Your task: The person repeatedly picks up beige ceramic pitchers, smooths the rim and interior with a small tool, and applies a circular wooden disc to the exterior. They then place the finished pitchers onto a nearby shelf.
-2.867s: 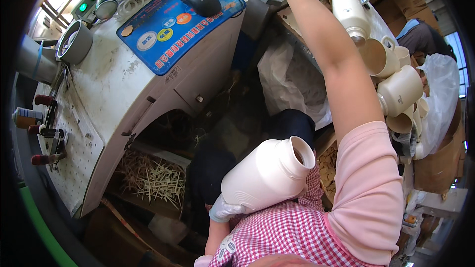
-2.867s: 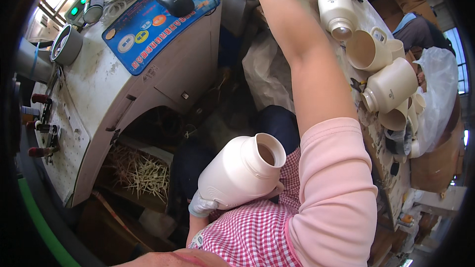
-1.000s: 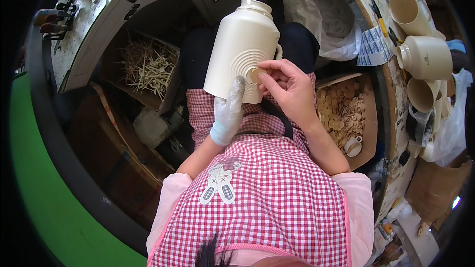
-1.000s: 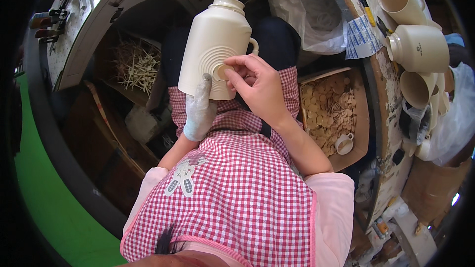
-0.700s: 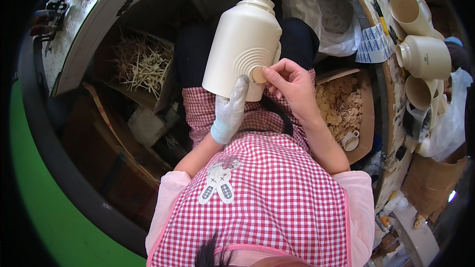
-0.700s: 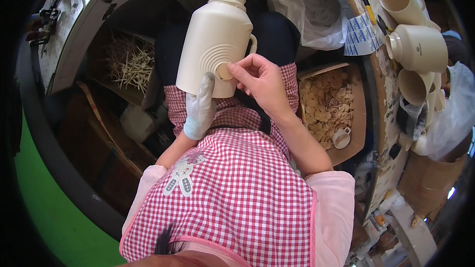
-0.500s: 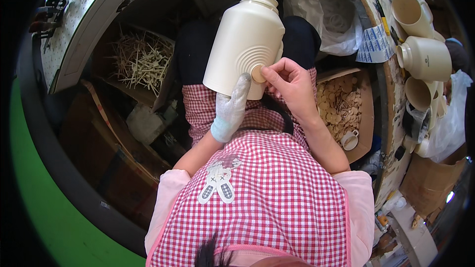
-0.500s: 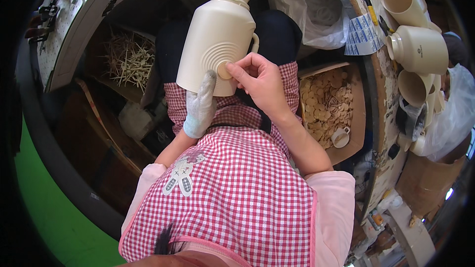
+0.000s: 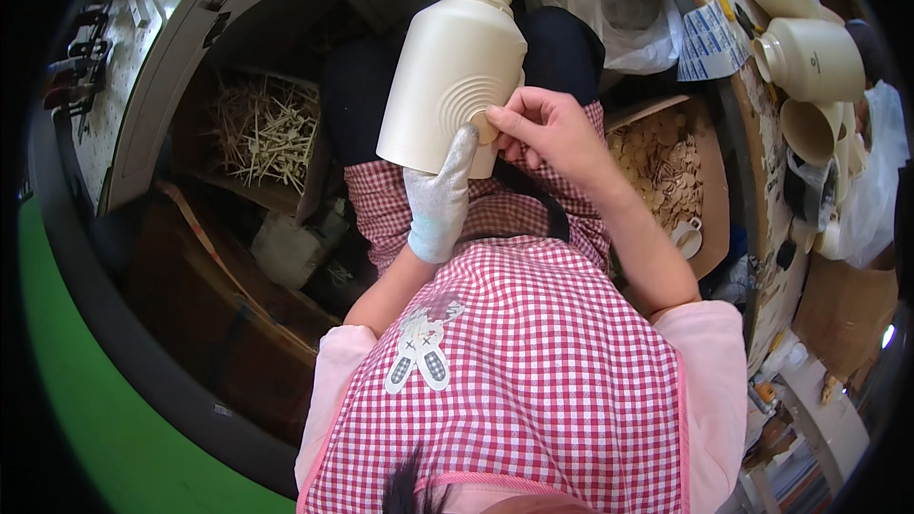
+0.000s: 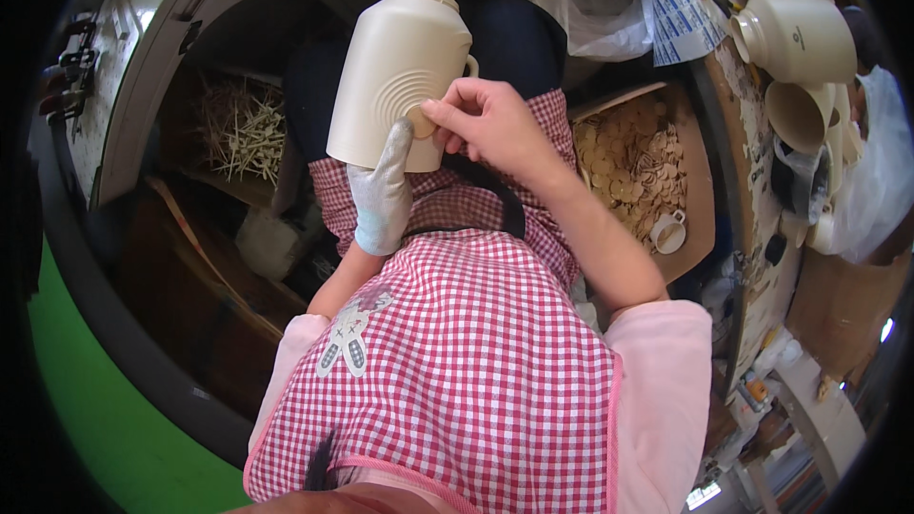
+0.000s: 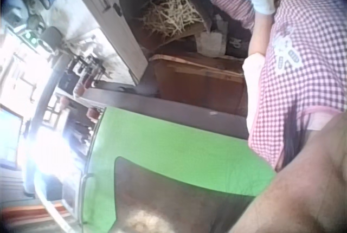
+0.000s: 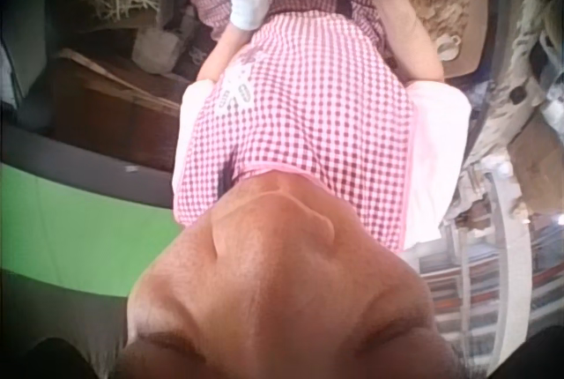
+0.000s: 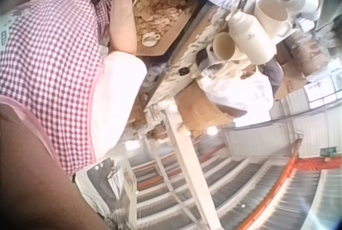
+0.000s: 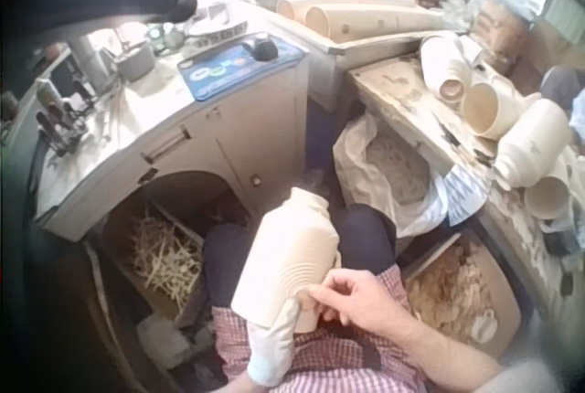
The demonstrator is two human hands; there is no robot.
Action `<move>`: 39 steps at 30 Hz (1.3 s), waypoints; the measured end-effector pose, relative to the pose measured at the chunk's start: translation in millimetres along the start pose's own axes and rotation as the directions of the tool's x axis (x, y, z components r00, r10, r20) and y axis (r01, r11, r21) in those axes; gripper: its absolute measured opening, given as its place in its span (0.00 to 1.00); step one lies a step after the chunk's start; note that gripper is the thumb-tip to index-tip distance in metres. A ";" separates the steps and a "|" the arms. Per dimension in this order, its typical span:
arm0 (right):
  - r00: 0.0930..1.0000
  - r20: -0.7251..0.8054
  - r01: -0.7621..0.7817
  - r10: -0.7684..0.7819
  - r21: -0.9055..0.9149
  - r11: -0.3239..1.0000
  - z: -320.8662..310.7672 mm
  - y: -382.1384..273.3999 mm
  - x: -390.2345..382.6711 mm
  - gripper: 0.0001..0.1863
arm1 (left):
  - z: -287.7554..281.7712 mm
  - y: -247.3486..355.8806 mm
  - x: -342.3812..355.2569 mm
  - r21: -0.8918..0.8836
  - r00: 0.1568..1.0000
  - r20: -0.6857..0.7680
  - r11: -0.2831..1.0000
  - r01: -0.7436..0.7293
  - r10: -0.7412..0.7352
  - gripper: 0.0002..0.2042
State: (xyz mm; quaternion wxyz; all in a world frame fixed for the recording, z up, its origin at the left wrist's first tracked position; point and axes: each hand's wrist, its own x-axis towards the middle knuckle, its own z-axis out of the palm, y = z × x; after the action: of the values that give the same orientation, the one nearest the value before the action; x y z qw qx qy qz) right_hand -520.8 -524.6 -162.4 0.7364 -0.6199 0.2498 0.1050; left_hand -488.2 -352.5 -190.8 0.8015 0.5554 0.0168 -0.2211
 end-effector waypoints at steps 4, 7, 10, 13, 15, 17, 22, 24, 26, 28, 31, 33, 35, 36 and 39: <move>1.000 -0.025 0.003 -0.006 -0.100 0.995 -15.6 3.3 9.8 0.21 | -2.0 -0.5 -3.8 0.056 1.000 0.008 0.998 -0.002 0.002 0.20; 0.996 -0.090 0.003 -0.011 -0.090 0.996 -0.9 14.9 20.6 0.25 | -9.7 2.9 -2.0 0.123 0.999 -0.010 0.992 -0.035 0.037 0.20; 0.970 -0.182 0.124 -0.162 -0.202 0.972 14.7 19.2 27.5 0.28 | -20.2 11.0 6.1 0.192 0.996 0.033 0.978 -0.086 0.081 0.20; 0.962 -0.178 0.188 -0.209 -0.130 0.974 14.4 13.1 27.3 0.30 | -22.4 16.4 11.0 -0.138 0.996 0.051 0.988 0.074 -0.067 0.22; 0.970 -0.131 0.192 -0.203 -0.091 0.977 9.9 7.2 26.3 0.31 | -21.3 18.9 11.2 -0.215 0.994 0.086 0.973 0.089 -0.072 0.24; 0.977 -0.128 0.147 -0.171 -0.173 0.974 8.2 3.8 27.0 0.31 | -20.7 20.2 10.1 -0.140 0.995 0.092 0.989 0.040 -0.027 0.24; 0.911 -0.161 0.263 -0.380 -0.481 0.836 17.3 0.1 30.3 0.30 | -28.6 22.8 9.3 -0.088 0.991 0.126 0.995 0.050 -0.039 0.21; 0.911 -0.127 0.306 -0.393 -0.431 0.849 17.5 -4.5 28.9 0.30 | -30.4 22.4 9.2 -0.116 0.995 0.091 0.992 0.057 -0.047 0.20; 0.947 -0.120 0.255 -0.299 -0.286 0.924 11.8 -10.5 26.8 0.30 | -29.8 21.8 10.3 -0.091 0.993 0.103 0.993 0.071 -0.062 0.19; 0.955 -0.044 0.263 -0.292 -0.326 0.908 6.4 -12.2 26.1 0.31 | -27.8 21.0 10.8 -0.333 0.982 0.130 0.926 0.176 -0.140 0.19; 0.950 -0.034 0.282 -0.310 -0.330 0.901 5.3 -4.1 28.7 0.31 | -24.0 24.5 10.0 -0.122 0.996 0.084 0.992 0.018 -0.008 0.20; 0.925 -0.122 0.290 -0.360 -0.385 0.876 10.4 6.3 30.8 0.32 | -21.1 28.2 8.3 0.061 0.998 0.060 0.998 -0.026 0.023 0.21; 0.908 -0.169 0.303 -0.384 -0.370 0.878 12.2 13.7 29.8 0.33 | -16.0 28.4 7.6 0.059 0.999 0.036 0.998 -0.031 0.029 0.24; 0.907 -0.144 0.295 -0.396 -0.454 0.841 9.3 12.4 29.1 0.31 | -13.4 27.9 8.8 0.082 0.996 0.056 0.994 -0.072 0.067 0.24; 0.920 0.034 0.363 -0.391 -0.450 0.816 -19.4 -14.3 23.8 0.21 | -2.2 24.8 10.8 0.204 0.985 0.014 0.964 -0.172 0.173 0.23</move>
State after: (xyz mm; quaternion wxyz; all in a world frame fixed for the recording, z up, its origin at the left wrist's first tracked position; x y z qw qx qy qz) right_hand -498.4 -550.0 -164.0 0.5721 -0.8123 0.1131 -0.0068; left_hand -468.7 -347.0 -172.7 0.7564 0.6345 -0.0527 -0.1500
